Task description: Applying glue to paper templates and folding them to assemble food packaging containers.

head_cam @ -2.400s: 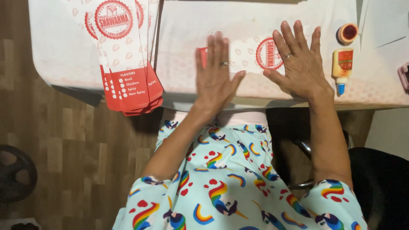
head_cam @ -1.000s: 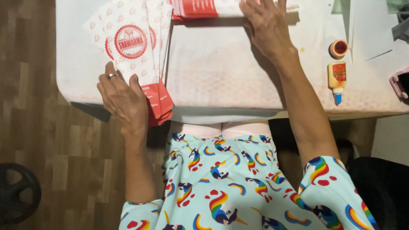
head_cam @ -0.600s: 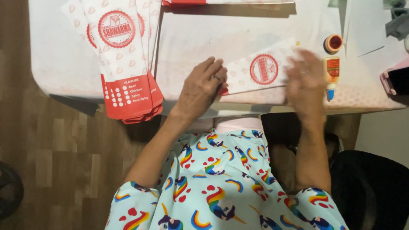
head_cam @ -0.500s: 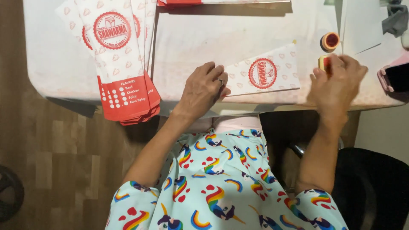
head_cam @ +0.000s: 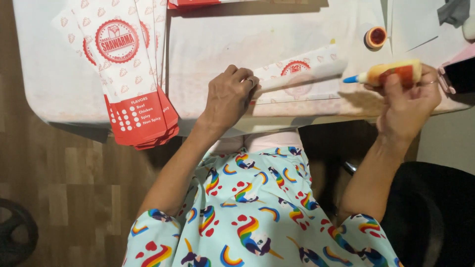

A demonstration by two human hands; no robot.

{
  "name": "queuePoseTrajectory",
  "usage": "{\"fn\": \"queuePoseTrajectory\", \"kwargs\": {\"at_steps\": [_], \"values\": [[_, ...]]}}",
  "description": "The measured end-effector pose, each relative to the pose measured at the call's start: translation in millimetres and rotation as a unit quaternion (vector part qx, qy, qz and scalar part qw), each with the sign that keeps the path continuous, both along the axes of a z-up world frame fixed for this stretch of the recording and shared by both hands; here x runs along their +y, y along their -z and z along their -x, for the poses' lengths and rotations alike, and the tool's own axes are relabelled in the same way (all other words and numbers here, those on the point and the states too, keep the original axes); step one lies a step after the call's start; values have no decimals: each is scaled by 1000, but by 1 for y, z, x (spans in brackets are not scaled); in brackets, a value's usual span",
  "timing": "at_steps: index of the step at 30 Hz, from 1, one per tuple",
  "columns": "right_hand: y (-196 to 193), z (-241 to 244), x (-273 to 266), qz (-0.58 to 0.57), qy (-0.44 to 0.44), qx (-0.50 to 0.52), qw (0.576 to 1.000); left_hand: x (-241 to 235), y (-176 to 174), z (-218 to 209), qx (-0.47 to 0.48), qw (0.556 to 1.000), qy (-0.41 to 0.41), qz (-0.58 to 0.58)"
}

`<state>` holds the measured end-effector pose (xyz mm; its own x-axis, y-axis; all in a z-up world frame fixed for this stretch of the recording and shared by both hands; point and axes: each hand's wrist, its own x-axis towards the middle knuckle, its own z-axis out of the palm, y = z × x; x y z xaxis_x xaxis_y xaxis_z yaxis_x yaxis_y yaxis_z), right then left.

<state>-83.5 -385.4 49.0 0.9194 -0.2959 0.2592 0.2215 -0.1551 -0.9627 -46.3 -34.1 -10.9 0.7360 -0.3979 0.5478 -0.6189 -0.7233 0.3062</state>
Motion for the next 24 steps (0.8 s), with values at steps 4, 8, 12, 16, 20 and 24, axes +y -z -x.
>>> {"fn": "queuePoseTrajectory", "kwargs": {"at_steps": [4, 8, 12, 16, 20, 24], "values": [[31, 12, 18, 59, 11, -77, 995, 3, 3, -9, 86, 995, -12, -49], [24, 19, 72, 61, -50, -68, 995, 9, -27, -16, 154, 986, 14, -58], [47, 17, 68, 104, -23, -63, 992, 10, -63, -19, 215, 973, 10, -89], [64, 20, 21, 138, 20, -73, 988, 11, -58, -24, 263, 962, 24, -76], [48, 27, -4, 156, 84, -69, 982, 17, -19, -33, 212, 973, 55, -78], [50, 29, -16, 78, 114, -71, 988, 17, -24, -37, 244, 965, 47, -87]]}}
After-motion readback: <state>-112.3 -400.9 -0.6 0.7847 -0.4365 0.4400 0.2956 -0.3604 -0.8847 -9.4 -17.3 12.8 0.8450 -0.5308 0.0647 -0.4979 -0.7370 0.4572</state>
